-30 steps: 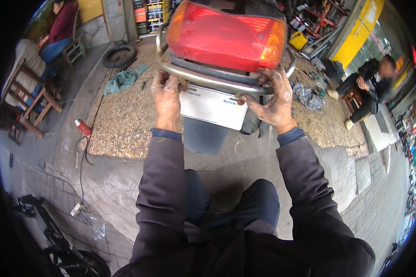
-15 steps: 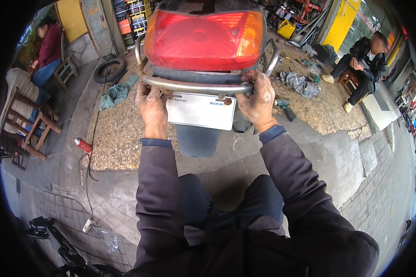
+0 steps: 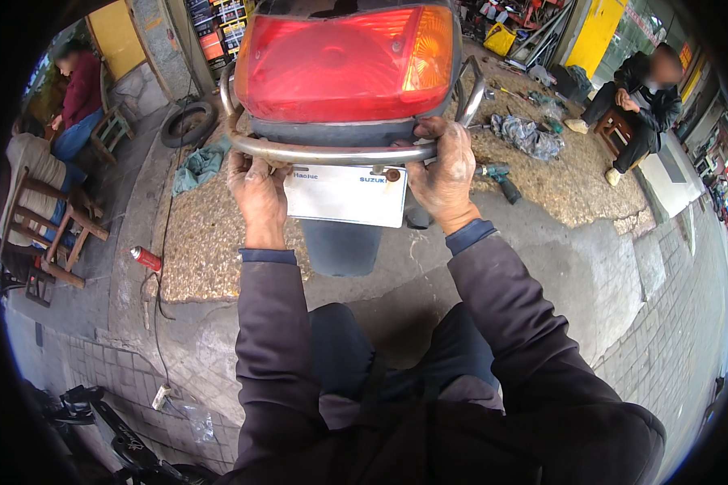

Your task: The person uses a cordless drill and a screwdriver to remove and reattach screws on the rear section of a motorcycle, including the license plate area and side panels. The person also places a black oil drain pan under the exhaust and removes a small black plastic cover.

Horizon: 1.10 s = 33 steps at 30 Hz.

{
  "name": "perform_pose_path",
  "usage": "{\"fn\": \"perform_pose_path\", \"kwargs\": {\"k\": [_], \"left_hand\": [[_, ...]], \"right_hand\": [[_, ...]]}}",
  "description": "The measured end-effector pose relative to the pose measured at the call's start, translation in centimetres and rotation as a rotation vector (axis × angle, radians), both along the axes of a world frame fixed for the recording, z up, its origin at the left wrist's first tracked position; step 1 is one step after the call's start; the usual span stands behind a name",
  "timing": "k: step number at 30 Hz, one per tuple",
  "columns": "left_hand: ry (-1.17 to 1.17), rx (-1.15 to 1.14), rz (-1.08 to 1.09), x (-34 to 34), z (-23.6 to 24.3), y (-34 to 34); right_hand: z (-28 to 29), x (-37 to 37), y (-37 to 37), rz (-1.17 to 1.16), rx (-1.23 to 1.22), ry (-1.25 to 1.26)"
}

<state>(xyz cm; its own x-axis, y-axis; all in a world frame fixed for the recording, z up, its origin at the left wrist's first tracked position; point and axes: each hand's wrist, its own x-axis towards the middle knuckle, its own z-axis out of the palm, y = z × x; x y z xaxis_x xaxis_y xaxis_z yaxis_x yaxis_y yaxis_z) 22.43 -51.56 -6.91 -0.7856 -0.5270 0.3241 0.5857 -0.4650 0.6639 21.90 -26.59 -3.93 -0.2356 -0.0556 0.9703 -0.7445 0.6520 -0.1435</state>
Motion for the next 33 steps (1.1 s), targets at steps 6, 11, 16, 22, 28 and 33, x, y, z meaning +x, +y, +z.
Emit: {"fn": "perform_pose_path", "kwargs": {"k": [6,11,16,22,28,33], "left_hand": [[-0.022,0.0,-0.075,-0.2,-0.3,-1.0],[0.01,-0.03,-0.124,-0.3,-0.3,-1.4],[0.02,-0.056,-0.119,-0.6,-0.8,-0.7],[-0.095,-0.035,-0.147,-0.2,0.4,-1.3],[-0.164,-0.046,-0.182,0.9,1.0,-1.3],[-0.137,-0.058,-0.133,1.1,0.8,-1.0]], "right_hand": [[0.5,0.1,0.1,0.004,0.03,-0.01],[1.2,0.2,0.0,-0.028,0.077,-0.004],[1.5,0.5,-0.2,-0.057,0.098,-0.044],[1.9,0.3,0.5,-0.034,0.164,-0.098],[1.8,0.8,0.7,-0.027,0.228,-0.114],[2.0,0.7,0.2,0.003,0.2,-0.066]]}}
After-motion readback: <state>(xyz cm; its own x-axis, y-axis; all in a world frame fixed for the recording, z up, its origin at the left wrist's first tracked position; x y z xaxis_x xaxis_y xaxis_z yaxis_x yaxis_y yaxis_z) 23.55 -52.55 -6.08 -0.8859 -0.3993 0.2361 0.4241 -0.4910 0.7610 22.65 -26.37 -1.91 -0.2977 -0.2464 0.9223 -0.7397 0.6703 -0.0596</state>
